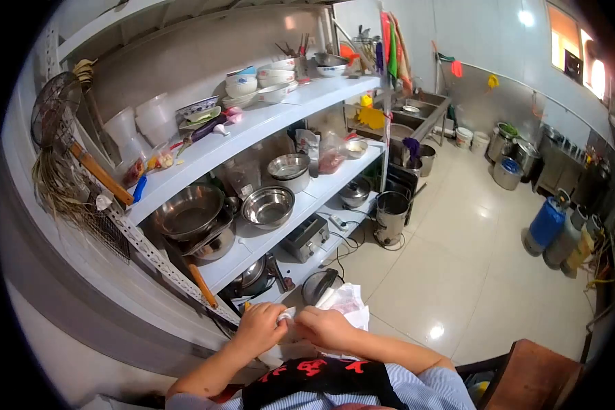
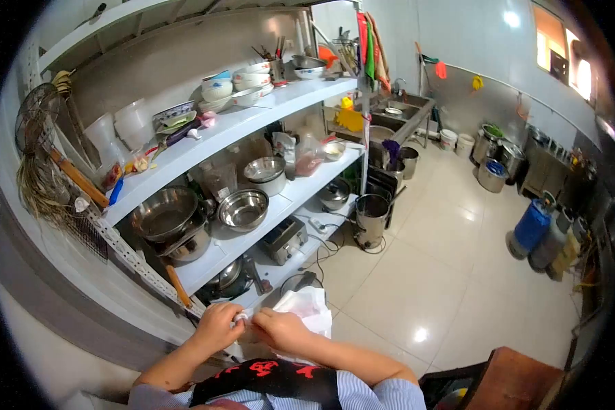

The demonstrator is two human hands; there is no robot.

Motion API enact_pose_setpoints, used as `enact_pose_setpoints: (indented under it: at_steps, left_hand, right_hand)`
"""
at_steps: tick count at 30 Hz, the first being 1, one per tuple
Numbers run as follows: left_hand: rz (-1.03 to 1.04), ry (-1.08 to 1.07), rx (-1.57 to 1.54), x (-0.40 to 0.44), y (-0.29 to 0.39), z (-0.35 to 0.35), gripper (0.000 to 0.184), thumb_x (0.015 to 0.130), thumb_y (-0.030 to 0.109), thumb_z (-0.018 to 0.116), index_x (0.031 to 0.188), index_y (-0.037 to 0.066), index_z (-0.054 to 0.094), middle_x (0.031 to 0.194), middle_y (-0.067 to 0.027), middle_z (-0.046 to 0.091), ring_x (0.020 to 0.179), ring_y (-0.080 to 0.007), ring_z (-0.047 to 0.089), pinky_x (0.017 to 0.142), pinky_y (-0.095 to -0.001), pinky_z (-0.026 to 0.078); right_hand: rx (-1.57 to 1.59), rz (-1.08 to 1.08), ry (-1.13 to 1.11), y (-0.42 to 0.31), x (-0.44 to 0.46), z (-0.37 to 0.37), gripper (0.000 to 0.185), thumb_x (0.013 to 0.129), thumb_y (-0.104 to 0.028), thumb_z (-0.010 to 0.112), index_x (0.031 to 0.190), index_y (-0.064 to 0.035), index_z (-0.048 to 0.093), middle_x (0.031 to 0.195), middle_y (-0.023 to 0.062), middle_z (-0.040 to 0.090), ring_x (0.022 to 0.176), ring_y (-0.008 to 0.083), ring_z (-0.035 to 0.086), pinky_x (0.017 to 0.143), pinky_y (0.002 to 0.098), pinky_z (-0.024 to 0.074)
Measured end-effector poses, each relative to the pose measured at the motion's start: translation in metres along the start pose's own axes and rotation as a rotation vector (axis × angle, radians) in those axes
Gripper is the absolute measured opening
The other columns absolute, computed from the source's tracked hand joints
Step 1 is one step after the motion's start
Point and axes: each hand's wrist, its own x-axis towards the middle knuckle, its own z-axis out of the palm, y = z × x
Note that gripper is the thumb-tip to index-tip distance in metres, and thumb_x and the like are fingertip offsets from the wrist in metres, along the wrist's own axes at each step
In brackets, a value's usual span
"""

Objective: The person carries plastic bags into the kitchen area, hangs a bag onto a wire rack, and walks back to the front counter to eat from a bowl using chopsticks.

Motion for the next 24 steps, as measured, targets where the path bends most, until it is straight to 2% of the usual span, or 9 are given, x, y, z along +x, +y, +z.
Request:
enact_pose_setpoints:
  at_steps: [6,7,10,11,14,15,19,22,24]
  left_hand:
    - [-0.069,0.167,-0.172,0.027,-0.007,0.019,0.012,0.069,0.004,0.060,0.079,0.001,0.055,0.073,-0.0139,0.055,0.069,-0.0315,0.056,0.062,-0.0373,0.045]
    - [-0.093,0.192,-0.259,0.030,-0.008,0.020,0.011,0.071,0.001,0.060,0.080,-0.001,0.054,0.075,-0.0129,0.054,0.069,-0.0268,0.056,0.061,-0.0331,0.045]
    - [-0.190,0.214,-0.475,0.035,-0.010,0.023,0.011,0.073,0.003,0.059,0.082,-0.002,0.055,0.078,-0.0143,0.055,0.072,-0.0285,0.056,0.065,-0.0342,0.045]
    - [-0.206,0.196,-0.539,0.033,-0.013,0.025,0.011,0.075,0.004,0.059,0.083,-0.002,0.055,0.079,-0.0135,0.054,0.073,-0.0249,0.055,0.066,-0.0318,0.044]
    - [-0.282,0.117,-0.723,0.026,-0.024,0.025,0.012,0.076,0.005,0.060,0.084,-0.003,0.055,0.078,-0.0122,0.053,0.072,-0.0224,0.054,0.066,-0.0302,0.043]
    - [-0.204,0.116,-0.658,0.026,-0.027,0.019,0.012,0.078,0.006,0.060,0.085,-0.003,0.055,0.077,-0.0099,0.053,0.072,-0.0182,0.052,0.066,-0.0283,0.043]
    - [-0.311,-0.077,-0.833,0.009,-0.043,0.003,0.012,0.079,0.006,0.061,0.086,-0.002,0.057,0.086,-0.0081,0.055,0.082,-0.0156,0.052,0.075,-0.0279,0.042]
    - [-0.308,-0.044,-0.755,-0.004,-0.057,-0.003,0.011,0.079,0.006,0.062,0.085,-0.001,0.057,0.086,-0.0076,0.054,0.081,-0.0154,0.052,0.075,-0.0276,0.042]
    - [-0.358,0.070,-0.717,-0.018,-0.062,-0.006,0.014,0.081,0.008,0.061,0.089,-0.002,0.056,0.085,-0.0076,0.053,0.081,-0.0147,0.051,0.073,-0.0272,0.042]
  right_hand:
    - [-0.063,0.041,0.114,0.004,0.010,-0.017,0.012,0.079,-0.009,0.059,0.087,-0.0046,0.051,0.076,0.0137,0.051,0.061,0.0345,0.056,0.051,0.0419,0.0449]
    - [-0.075,0.055,0.121,0.004,0.014,-0.019,0.012,0.079,-0.009,0.059,0.086,-0.0046,0.051,0.076,0.0136,0.051,0.061,0.0347,0.056,0.052,0.0421,0.0449]
    - [-0.082,0.071,0.126,0.006,0.023,-0.025,0.012,0.080,-0.010,0.059,0.087,-0.0055,0.052,0.078,0.0133,0.053,0.064,0.0350,0.057,0.053,0.0424,0.0452]
    - [-0.070,0.095,0.139,0.010,0.024,-0.023,0.012,0.080,-0.010,0.059,0.088,-0.0060,0.052,0.079,0.0132,0.054,0.064,0.0350,0.057,0.053,0.0422,0.0455]
    - [-0.023,0.134,0.104,0.022,0.031,-0.018,0.014,0.079,-0.012,0.061,0.090,-0.0070,0.054,0.081,0.0128,0.056,0.067,0.0342,0.058,0.055,0.0407,0.0469]
    - [-0.016,0.146,0.082,0.022,0.035,-0.017,0.016,0.078,-0.014,0.063,0.091,-0.0068,0.055,0.081,0.0128,0.056,0.068,0.0333,0.059,0.056,0.0395,0.0476]
    - [-0.066,0.065,0.037,0.025,0.052,-0.003,0.016,0.077,-0.011,0.065,0.089,-0.0061,0.057,0.078,0.0117,0.057,0.063,0.0310,0.059,0.054,0.0370,0.0483]
    - [-0.086,-0.006,-0.007,0.024,0.069,0.010,0.016,0.075,-0.008,0.067,0.088,-0.0051,0.058,0.076,0.0112,0.057,0.060,0.0294,0.060,0.052,0.0351,0.0479]
    - [-0.025,-0.054,-0.023,0.022,0.080,0.020,0.016,0.074,-0.006,0.068,0.087,-0.0048,0.057,0.075,0.0109,0.057,0.060,0.0285,0.060,0.052,0.0341,0.0481]
